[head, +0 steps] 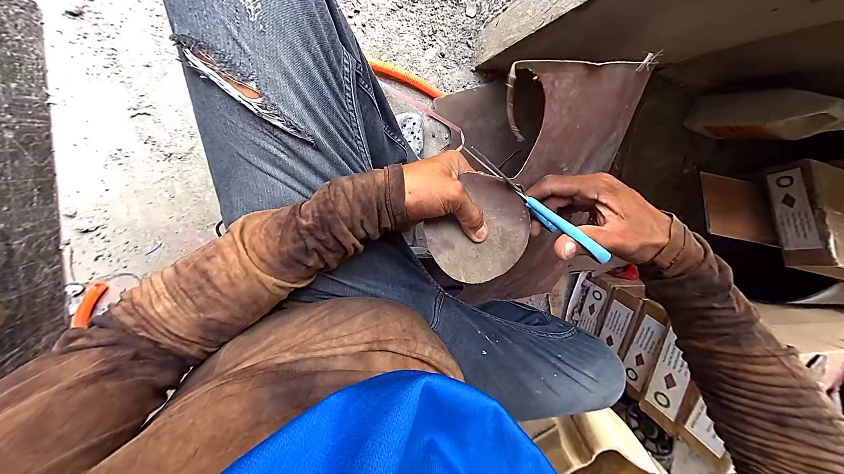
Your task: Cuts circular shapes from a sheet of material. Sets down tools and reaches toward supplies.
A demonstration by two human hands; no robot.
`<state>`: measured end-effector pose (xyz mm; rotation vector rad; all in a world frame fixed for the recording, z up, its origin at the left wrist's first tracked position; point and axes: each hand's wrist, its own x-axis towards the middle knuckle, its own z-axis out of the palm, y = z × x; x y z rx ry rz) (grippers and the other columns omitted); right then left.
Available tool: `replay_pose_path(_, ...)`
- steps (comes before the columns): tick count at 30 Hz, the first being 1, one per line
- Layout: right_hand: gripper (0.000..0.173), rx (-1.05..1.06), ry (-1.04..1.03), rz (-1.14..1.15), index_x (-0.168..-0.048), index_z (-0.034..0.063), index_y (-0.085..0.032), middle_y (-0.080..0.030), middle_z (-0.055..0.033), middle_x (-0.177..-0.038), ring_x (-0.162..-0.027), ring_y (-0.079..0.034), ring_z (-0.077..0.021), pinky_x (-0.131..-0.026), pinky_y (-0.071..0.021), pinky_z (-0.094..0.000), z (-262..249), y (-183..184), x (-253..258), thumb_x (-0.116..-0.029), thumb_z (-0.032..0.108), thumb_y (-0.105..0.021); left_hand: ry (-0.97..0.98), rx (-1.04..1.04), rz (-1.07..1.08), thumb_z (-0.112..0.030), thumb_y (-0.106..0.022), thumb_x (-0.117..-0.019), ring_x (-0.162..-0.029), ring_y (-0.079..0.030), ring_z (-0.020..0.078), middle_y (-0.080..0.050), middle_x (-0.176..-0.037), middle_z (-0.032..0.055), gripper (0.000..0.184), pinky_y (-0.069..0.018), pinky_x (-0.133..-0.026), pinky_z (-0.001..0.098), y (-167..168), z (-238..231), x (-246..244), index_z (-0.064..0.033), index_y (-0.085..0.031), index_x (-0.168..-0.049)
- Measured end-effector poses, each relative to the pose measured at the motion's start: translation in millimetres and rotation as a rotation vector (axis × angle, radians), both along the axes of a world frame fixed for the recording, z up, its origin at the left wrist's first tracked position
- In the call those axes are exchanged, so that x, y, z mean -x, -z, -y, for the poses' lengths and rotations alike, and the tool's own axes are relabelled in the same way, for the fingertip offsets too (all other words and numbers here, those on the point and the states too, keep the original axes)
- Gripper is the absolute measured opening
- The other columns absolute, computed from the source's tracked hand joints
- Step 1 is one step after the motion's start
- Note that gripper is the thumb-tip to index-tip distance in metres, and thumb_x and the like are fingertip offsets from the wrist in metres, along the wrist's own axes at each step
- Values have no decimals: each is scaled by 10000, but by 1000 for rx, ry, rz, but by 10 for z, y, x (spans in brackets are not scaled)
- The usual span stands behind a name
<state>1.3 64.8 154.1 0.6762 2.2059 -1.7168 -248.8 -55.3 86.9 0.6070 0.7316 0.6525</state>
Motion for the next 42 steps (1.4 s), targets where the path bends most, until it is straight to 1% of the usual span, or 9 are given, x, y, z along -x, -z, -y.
replay_pose_path(6, 524, 12, 43, -54, -1118, 65, -721, -625, 63, -702, -563, -544, -4, -469, -432, -149, -105, 96, -49, -829, 492, -815, -46, 63, -71, 86, -780, -718, -648, -711, 176, -732, -766, 142, 175, -614, -613, 329, 3, -10, 35, 33, -701, -865)
replay_pose_path(11, 379, -56, 79, -122, -1055, 48, -723, -608, 74, -685, -542, -503, 20, -467, -400, -136, -233, 162, -76, -836, 340, -827, -267, 230, -181, 64, -829, -725, -676, -725, 211, -740, -797, 166, 225, -628, -650, 360, 37, -15, 44, 55, -710, -916)
replay_pose_path(15, 499, 46, 62, -95, -1096, 68, -709, -664, 51, -740, -594, -603, -22, -498, -493, -156, -289, 120, -114, -823, 469, -825, -242, 107, -124, 91, -819, -714, -650, -723, 189, -740, -765, 153, 183, -627, -625, 341, 11, -12, 98, 46, -705, -849)
replay_pose_path(17, 694, 169, 50, -72, -1192, 68, -664, -739, -4, -911, -734, -690, -89, -579, -565, -218, -274, 96, -125, -866, 681, -675, -211, 41, -99, 98, -820, -708, -653, -725, 187, -741, -762, 152, 183, -629, -626, 338, 7, -1, 105, 43, -708, -841)
replay_pose_path(19, 825, 246, 52, -75, -1234, 65, -623, -747, -35, -1000, -772, -703, -118, -578, -567, -242, -227, 84, -118, -873, 801, -531, -184, -4, -88, 93, -822, -716, -658, -728, 182, -744, -767, 151, 177, -631, -632, 334, 9, 4, 115, 41, -710, -842)
replay_pose_path(23, 764, 131, 74, -40, -1170, 80, -667, -732, -17, -899, -621, -620, -76, -467, -472, -196, -42, -8, -152, -866, 775, -580, -181, -65, -69, 82, -818, -716, -661, -728, 175, -748, -770, 142, 165, -630, -632, 334, 24, 13, 110, 33, -716, -836)
replay_pose_path(27, 704, 57, 49, -39, -1168, 69, -675, -721, 17, -864, -716, -662, -55, -583, -546, -197, 38, -24, -241, -880, 710, -633, -218, -73, -59, 93, -811, -719, -674, -733, 187, -750, -786, 154, 178, -636, -642, 345, 21, 23, 83, 39, -724, -864)
replay_pose_path(39, 637, -74, 68, -31, -1090, 83, -701, -614, 65, -686, -572, -568, -21, -481, -462, -183, 190, -116, -294, -849, 673, -694, -214, -99, -146, 102, -806, -728, -660, -730, 192, -746, -774, 163, 162, -632, -627, 344, -35, 46, -18, 52, -719, -855)
replay_pose_path(42, 623, -130, 69, -25, -1081, 99, -714, -567, 86, -656, -536, -510, 1, -454, -404, -167, 200, -120, -325, -834, 671, -712, -202, -105, -161, 101, -811, -721, -663, -728, 188, -744, -772, 159, 169, -631, -629, 343, -29, 45, -24, 49, -712, -848)
